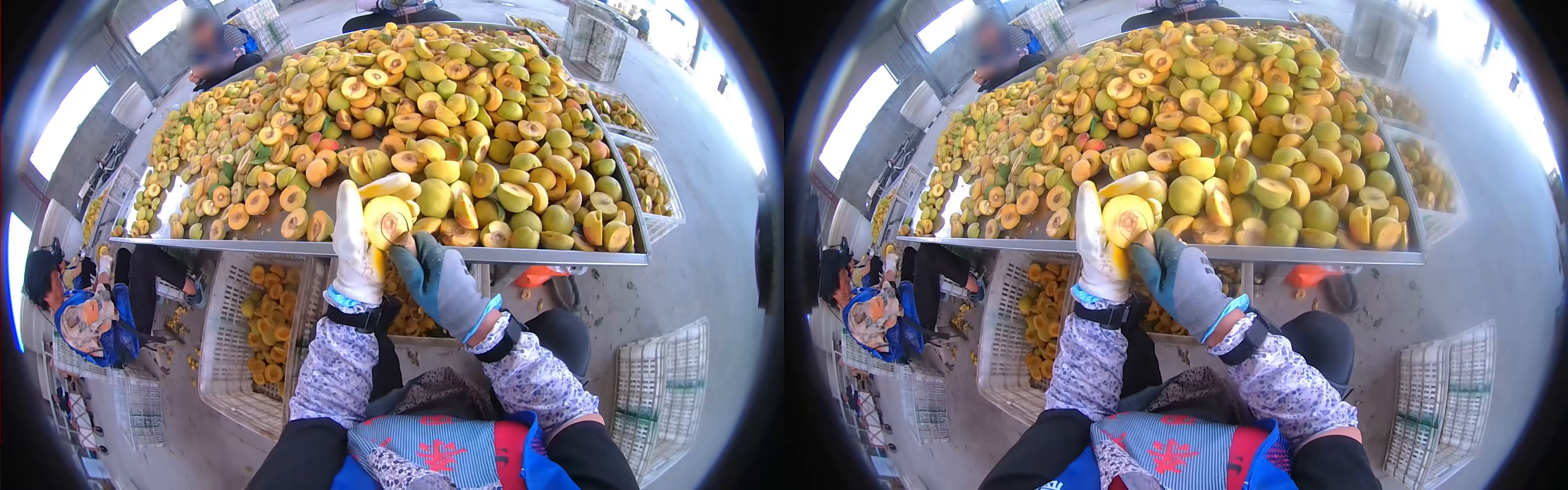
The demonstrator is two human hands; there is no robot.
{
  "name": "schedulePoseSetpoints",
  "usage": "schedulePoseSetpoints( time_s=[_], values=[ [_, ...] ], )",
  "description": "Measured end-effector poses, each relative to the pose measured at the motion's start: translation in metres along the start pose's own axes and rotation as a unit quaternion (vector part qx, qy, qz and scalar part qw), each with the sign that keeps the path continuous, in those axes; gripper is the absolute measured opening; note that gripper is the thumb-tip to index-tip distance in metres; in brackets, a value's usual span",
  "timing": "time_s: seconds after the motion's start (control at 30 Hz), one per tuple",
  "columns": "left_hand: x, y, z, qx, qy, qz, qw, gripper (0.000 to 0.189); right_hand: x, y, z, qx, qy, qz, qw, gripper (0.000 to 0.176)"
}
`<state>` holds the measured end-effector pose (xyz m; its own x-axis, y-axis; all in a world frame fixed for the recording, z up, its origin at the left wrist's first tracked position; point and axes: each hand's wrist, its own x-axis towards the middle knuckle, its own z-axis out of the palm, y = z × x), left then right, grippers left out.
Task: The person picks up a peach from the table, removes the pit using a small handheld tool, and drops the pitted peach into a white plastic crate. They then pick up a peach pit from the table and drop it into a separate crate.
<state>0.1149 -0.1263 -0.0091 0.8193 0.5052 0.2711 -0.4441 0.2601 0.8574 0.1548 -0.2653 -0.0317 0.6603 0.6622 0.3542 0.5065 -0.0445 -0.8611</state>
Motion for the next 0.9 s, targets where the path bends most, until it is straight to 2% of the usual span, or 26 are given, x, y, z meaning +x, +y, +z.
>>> schedulePoseSetpoints(
  time_s=[0.03, 0.1, 0.17, 0.33, 0.43, 0.53, 0.57, 0.63, 0.7, 0.73, 0.8, 0.83, 0.9],
  values=[
    [-0.003, 0.002, 0.006, -0.014, 0.011, 0.017, 1.000, 0.060, 0.001, -0.004, -0.001, 0.013, -0.009, 0.016, 1.000, 0.023],
    [-0.012, 0.004, 0.018, 0.049, 0.021, 0.085, 0.995, 0.061, 0.002, 0.006, 0.008, 0.040, -0.002, 0.009, 0.999, 0.024],
    [-0.016, 0.001, 0.022, 0.052, 0.042, 0.099, 0.993, 0.061, 0.000, 0.010, 0.010, 0.047, -0.014, 0.011, 0.999, 0.025],
    [-0.012, 0.002, 0.007, 0.008, 0.065, -0.034, 0.997, 0.056, -0.002, 0.006, 0.003, -0.013, -0.074, 0.033, 0.997, 0.028],
    [-0.013, 0.002, 0.007, 0.029, 0.068, -0.063, 0.995, 0.058, -0.008, 0.018, 0.010, 0.003, -0.055, -0.008, 0.998, 0.029],
    [-0.006, 0.010, 0.008, 0.159, 0.045, -0.139, 0.976, 0.064, -0.016, 0.026, 0.014, 0.012, -0.094, 0.088, 0.992, 0.029],
    [-0.004, 0.005, -0.002, 0.157, 0.016, -0.157, 0.975, 0.063, -0.017, 0.030, 0.016, 0.035, -0.086, 0.083, 0.992, 0.030],
    [-0.007, 0.010, 0.006, 0.085, -0.002, -0.112, 0.990, 0.059, -0.017, 0.033, 0.021, 0.080, -0.071, 0.071, 0.992, 0.031],
    [-0.014, 0.014, 0.017, 0.005, -0.018, -0.065, 0.998, 0.055, -0.015, 0.026, 0.025, 0.229, -0.042, 0.114, 0.966, 0.032],
    [-0.016, 0.009, 0.020, 0.025, 0.004, -0.021, 0.999, 0.054, -0.012, 0.020, 0.024, 0.301, -0.029, 0.133, 0.944, 0.033],
    [-0.019, -0.006, 0.026, 0.064, 0.049, 0.069, 0.994, 0.053, -0.012, -0.004, 0.008, 0.341, -0.096, 0.241, 0.904, 0.035],
    [-0.018, -0.011, 0.029, 0.052, 0.090, 0.071, 0.992, 0.050, -0.012, -0.012, 0.003, 0.359, -0.129, 0.294, 0.876, 0.036],
    [-0.018, -0.001, 0.016, 0.115, 0.046, 0.021, 0.992, 0.053, -0.013, 0.002, 0.013, 0.310, -0.136, 0.231, 0.912, 0.038]
  ],
)
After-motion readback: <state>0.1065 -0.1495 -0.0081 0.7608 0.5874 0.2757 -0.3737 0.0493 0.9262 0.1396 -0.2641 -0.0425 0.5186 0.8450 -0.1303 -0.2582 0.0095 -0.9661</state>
